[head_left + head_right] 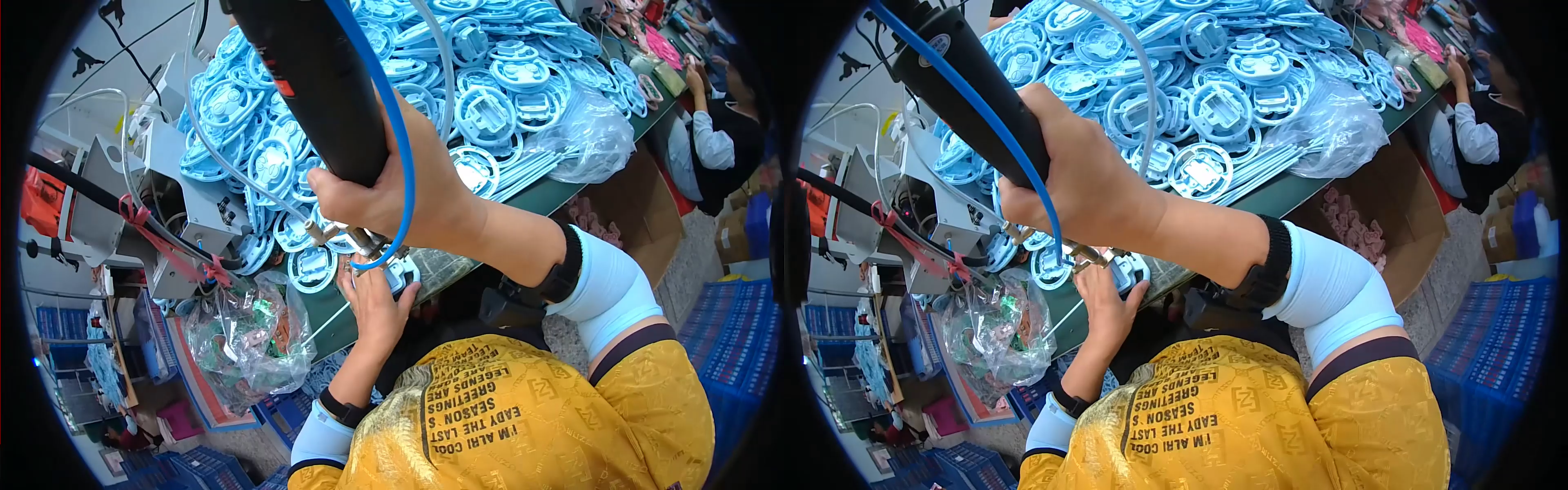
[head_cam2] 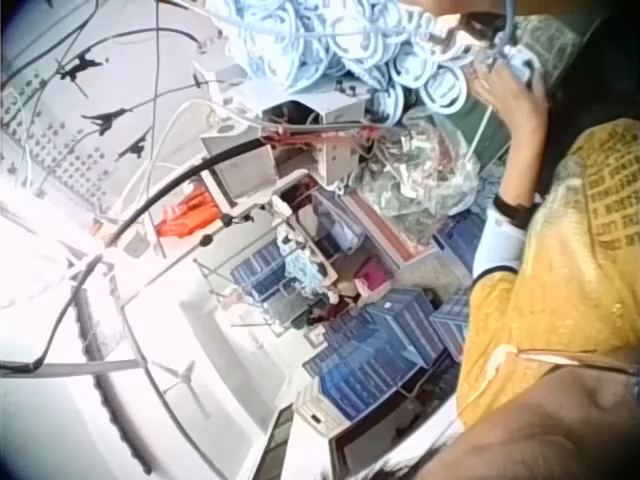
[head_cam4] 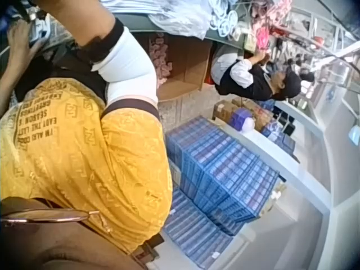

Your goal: Assembling plastic device components using a handheld electric screwdriver.

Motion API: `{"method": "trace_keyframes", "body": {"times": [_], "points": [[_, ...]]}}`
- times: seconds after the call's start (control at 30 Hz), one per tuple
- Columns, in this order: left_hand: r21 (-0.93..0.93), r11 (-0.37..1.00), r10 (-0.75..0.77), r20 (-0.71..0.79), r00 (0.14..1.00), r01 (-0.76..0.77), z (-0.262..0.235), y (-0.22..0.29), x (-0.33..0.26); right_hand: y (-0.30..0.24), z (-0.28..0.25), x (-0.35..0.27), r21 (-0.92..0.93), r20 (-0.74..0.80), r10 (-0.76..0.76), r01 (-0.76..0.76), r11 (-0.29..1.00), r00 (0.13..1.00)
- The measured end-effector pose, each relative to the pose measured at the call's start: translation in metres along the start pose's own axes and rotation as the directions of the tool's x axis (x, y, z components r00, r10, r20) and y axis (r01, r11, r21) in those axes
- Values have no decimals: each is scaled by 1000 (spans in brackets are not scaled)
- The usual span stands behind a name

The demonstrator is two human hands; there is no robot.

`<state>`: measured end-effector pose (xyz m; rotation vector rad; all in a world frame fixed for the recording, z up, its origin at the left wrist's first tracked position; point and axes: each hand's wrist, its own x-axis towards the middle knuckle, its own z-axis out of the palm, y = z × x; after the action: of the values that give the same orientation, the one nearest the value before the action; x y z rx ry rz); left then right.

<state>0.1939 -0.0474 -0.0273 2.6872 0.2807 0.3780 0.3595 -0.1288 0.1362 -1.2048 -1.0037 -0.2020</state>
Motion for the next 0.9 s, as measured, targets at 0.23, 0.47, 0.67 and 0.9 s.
{"method": "trace_keyframes", "body": {"times": [0.23, 0.47, 0.67, 0.9], "points": [[-31, 999, -24, 12, 1000, 24, 4, -1, -4, 4, 4, -2, -39, -28, -22, 21, 999, 999], [22, 998, 68, -73, 995, -67, 3, 0, -3, -1, 14, -11, 56, -10, 20, -20, 998, 1000], [11, 999, 44, -55, 998, -44, 3, -1, 1, 4, 19, -2, 64, -14, 39, -38, 997, 999], [29, 998, 66, -90, 994, -64, -2, 4, 11, -2, 2, -1, 67, 6, 209, -208, 976, 978]]}}
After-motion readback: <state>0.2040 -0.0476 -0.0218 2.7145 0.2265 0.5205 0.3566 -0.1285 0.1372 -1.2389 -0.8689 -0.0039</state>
